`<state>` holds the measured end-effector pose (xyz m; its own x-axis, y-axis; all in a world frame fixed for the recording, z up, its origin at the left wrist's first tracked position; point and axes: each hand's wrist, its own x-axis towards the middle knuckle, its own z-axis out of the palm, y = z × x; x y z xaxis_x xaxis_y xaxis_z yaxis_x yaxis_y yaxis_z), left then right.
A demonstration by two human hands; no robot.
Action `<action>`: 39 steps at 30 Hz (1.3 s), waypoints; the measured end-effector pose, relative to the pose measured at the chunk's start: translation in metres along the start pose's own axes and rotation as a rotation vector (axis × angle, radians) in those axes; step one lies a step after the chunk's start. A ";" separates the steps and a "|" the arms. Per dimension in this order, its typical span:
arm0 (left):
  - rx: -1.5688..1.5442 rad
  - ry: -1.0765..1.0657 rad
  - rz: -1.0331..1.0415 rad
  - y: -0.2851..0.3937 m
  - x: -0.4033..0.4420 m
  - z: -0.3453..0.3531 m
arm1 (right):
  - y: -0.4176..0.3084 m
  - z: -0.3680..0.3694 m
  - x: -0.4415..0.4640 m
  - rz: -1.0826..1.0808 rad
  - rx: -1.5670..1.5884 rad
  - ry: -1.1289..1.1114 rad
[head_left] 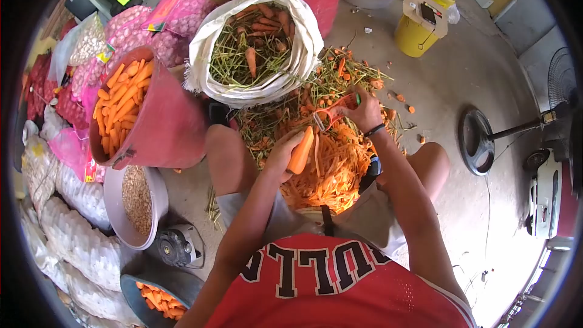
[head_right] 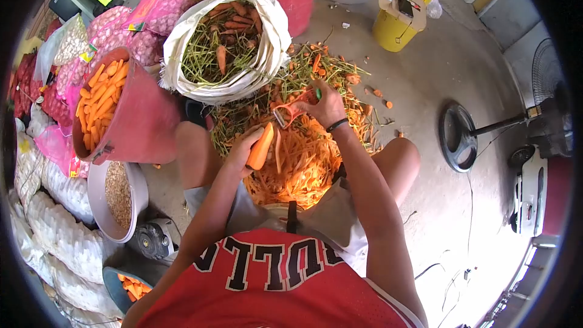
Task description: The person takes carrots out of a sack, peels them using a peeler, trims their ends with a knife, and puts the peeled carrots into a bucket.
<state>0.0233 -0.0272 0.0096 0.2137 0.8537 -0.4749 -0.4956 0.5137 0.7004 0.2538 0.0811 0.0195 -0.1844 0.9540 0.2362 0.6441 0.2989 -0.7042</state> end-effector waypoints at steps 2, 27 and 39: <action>0.058 -0.044 0.068 -0.003 0.008 -0.004 | -0.016 -0.003 -0.006 -0.047 0.030 -0.064; -0.191 -0.259 0.046 -0.005 0.012 -0.019 | -0.027 0.014 -0.023 -0.261 0.043 -0.056; -0.042 -0.068 0.020 -0.003 0.008 -0.009 | -0.015 0.005 -0.007 -0.133 -0.028 0.081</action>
<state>0.0188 -0.0228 -0.0012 0.2592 0.8681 -0.4233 -0.5347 0.4940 0.6856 0.2412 0.0701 0.0253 -0.2099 0.9006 0.3806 0.6387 0.4210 -0.6440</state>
